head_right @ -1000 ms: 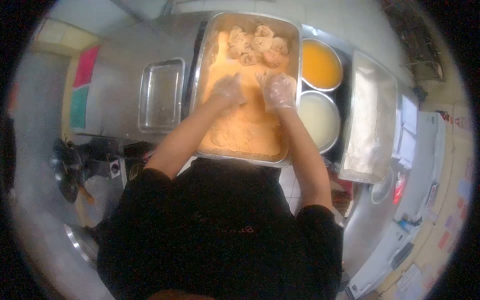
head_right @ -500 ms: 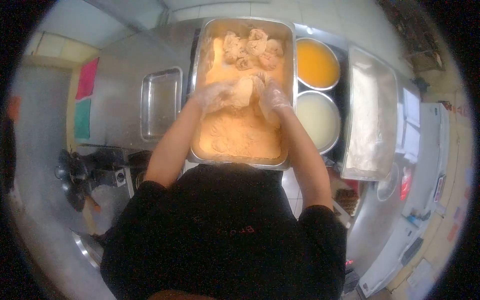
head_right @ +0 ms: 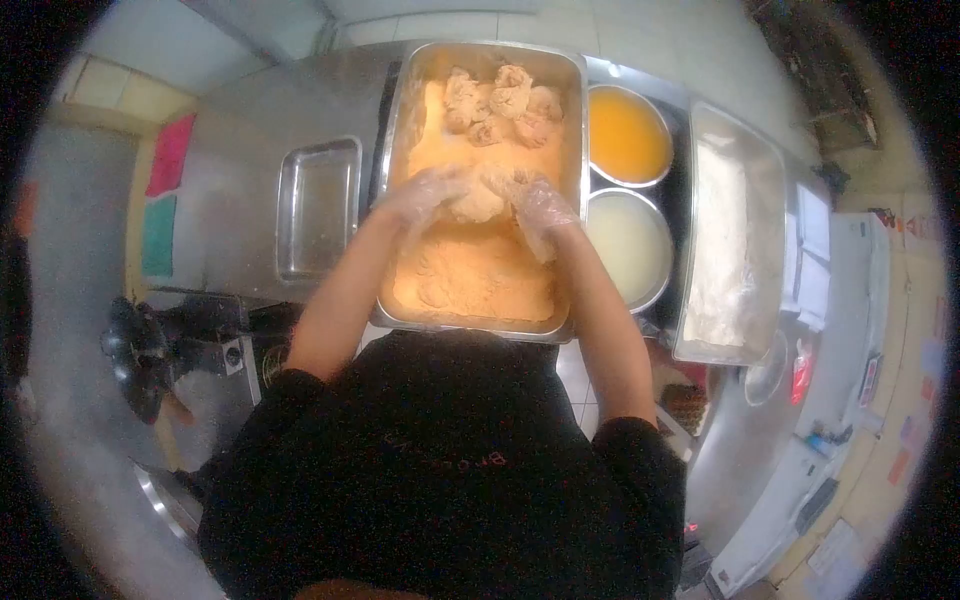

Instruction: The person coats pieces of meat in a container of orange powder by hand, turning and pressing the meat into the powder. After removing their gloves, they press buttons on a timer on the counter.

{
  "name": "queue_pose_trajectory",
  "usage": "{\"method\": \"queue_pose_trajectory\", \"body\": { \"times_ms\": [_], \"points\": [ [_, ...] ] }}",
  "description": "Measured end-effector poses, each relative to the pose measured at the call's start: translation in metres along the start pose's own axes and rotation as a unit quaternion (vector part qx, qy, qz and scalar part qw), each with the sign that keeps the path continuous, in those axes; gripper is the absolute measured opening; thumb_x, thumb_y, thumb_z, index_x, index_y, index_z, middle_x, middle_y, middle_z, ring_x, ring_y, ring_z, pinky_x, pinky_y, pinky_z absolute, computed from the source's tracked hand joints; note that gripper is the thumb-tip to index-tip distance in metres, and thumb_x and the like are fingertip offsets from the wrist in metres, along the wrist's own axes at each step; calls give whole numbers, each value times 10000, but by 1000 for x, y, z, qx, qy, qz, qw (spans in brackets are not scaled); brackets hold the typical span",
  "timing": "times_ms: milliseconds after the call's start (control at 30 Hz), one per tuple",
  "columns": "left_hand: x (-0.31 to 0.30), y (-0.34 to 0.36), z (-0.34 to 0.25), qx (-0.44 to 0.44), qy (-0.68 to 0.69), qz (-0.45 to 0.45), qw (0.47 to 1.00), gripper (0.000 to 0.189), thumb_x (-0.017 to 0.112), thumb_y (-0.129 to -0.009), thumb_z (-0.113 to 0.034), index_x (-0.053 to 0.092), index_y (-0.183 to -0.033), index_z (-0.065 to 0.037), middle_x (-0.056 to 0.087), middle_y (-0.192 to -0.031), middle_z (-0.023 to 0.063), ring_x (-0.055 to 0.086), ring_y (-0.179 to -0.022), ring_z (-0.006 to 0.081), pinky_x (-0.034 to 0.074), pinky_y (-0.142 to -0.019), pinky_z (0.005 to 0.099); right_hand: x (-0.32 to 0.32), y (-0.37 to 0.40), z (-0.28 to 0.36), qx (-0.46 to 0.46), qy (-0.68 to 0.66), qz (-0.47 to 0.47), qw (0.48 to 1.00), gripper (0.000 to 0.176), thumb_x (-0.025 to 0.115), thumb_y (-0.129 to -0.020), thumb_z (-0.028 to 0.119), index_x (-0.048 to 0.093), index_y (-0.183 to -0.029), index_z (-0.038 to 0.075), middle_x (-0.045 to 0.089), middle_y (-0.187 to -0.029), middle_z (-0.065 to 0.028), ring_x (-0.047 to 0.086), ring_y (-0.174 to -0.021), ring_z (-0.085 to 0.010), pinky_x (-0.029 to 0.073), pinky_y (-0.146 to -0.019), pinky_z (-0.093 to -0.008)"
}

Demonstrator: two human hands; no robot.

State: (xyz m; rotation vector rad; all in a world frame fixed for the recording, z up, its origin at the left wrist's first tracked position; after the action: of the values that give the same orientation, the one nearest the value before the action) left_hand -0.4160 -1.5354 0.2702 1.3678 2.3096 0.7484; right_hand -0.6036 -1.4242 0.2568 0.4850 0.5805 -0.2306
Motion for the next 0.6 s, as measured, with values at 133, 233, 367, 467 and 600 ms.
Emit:
{"method": "queue_pose_trajectory", "body": {
  "times_ms": [133, 233, 367, 467, 600],
  "points": [
    [8, 27, -15, -1, 178, -16, 984, 595, 665, -1030, -307, 502, -1548, -64, 563, -1510, 85, 537, -1357, 216, 418, -1158, 358, 0, 30, 17, 134, -201, 33, 970, 721, 859, -886, 402, 583, -1446, 41, 676, -1101, -80, 642, -1002, -179, 547, -829, -320],
    [6, 32, -20, 4, 210, 1, 978, 601, 648, -1039, -319, 491, -1559, -62, 563, -1511, 85, 529, -1368, 220, 412, -1166, 368, 15, 33, 12, 130, -397, 26, 908, 746, 867, -881, 383, 560, -1480, 62, 633, -1069, -59, 612, -947, -148, 522, -764, -308],
    [-2, 18, -4, 16, 91, -21, 996, 603, 642, -1041, -333, 495, -1557, -56, 583, -1488, 91, 540, -1359, 237, 421, -1162, 392, 13, 36, 16, 80, -412, 42, 907, 649, 851, -890, 407, 628, -1401, 75, 636, -1016, -43, 590, -814, -106, 497, -637, -307],
    [-23, -47, 58, 72, -106, 9, 992, 553, 640, -1026, -283, 529, -1535, -100, 581, -1507, 142, 600, -1325, 318, 497, -1106, 422, 16, 11, -11, 170, -218, 119, 954, 645, 814, -907, 433, 628, -1401, 62, 679, -1114, -78, 642, -904, -168, 531, -705, -336],
    [7, -11, 16, 84, -499, 2, 863, 509, 632, -998, -316, 597, -1457, -99, 614, -1447, 211, 627, -1279, 375, 514, -1063, 450, 11, 5, 1, 161, -5, 76, 984, 646, 763, -915, 440, 630, -1403, 37, 740, -1188, -171, 702, -1046, -326, 559, -855, -408]
  ]
}}
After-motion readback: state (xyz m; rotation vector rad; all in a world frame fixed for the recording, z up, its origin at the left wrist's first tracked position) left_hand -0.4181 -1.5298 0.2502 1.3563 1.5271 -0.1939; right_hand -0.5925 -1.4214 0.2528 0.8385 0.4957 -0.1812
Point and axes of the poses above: each hand's wrist, its own y-axis away from the middle knuckle, its own x-axis out of the palm, z = x × y, the point moved 5 cm from there along -y, towards the middle knuckle
